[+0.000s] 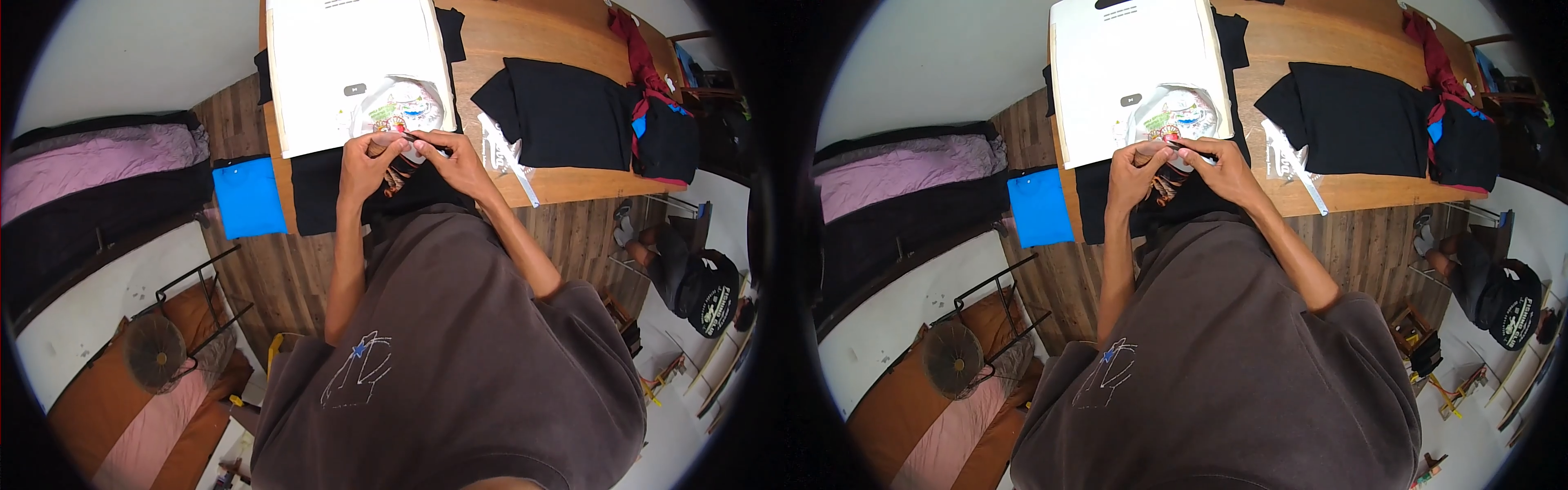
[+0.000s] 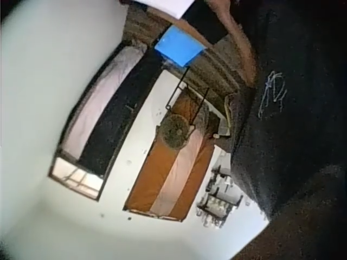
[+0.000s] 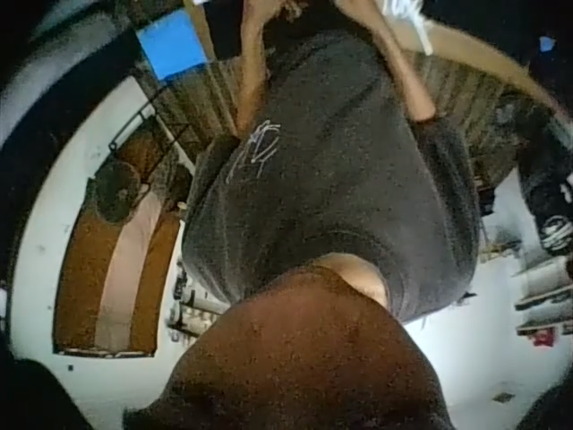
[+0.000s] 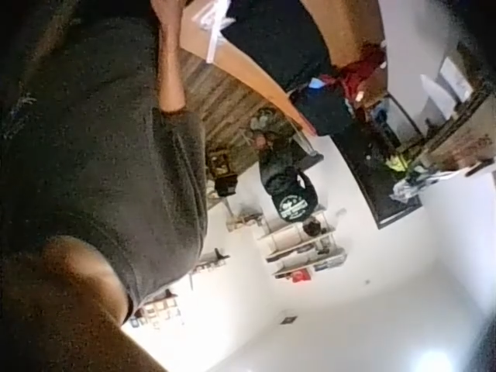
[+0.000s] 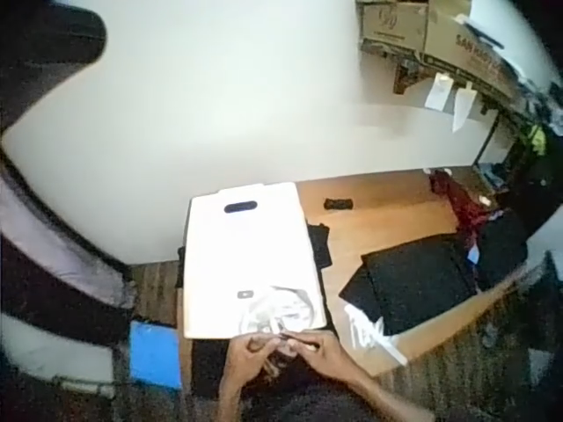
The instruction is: Peeling backings from small printed stickers or graphics.
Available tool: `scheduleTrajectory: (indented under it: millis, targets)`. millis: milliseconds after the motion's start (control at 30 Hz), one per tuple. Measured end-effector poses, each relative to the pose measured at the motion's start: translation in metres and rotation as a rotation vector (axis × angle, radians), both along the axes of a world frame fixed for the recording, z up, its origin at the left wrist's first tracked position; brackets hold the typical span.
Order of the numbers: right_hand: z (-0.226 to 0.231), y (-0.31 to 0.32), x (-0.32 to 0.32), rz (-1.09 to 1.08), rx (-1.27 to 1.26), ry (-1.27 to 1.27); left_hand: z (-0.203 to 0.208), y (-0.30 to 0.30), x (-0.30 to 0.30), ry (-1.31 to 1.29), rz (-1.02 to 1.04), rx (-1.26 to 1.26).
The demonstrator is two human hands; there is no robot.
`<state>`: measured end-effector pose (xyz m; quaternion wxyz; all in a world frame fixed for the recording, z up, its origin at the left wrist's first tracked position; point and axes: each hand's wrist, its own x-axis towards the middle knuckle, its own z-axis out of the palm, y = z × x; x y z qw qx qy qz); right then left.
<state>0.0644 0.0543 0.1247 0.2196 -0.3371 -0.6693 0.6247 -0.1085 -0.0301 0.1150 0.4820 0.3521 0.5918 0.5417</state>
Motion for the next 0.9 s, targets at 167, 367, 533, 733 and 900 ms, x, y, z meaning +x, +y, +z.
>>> scheduleTrajectory:
  millis: [167,367,533,733,900]
  targets:
    - [-0.0055,0.0003,0.0004,-0.001,0.011,0.016,-0.0018,-0.0002,0.0010,0.005,0.007,-0.006]
    - [-0.0047,0.0008,0.0014,-0.012,0.043,0.010,0.0031,-0.0019,0.0013,-0.008,0.027,-0.015]
    - [-0.0084,0.0034,0.0050,0.021,0.037,0.023,0.0007,-0.0008,-0.0006,0.000,0.016,-0.007]
    - [-0.0051,-0.0016,0.0020,0.009,0.054,0.072,-0.0004,-0.0012,-0.0026,0.022,0.016,0.002]
    - [-0.0088,-0.0044,0.0011,0.001,0.080,0.060,0.0040,-0.0023,-0.0024,0.005,0.018,0.003]
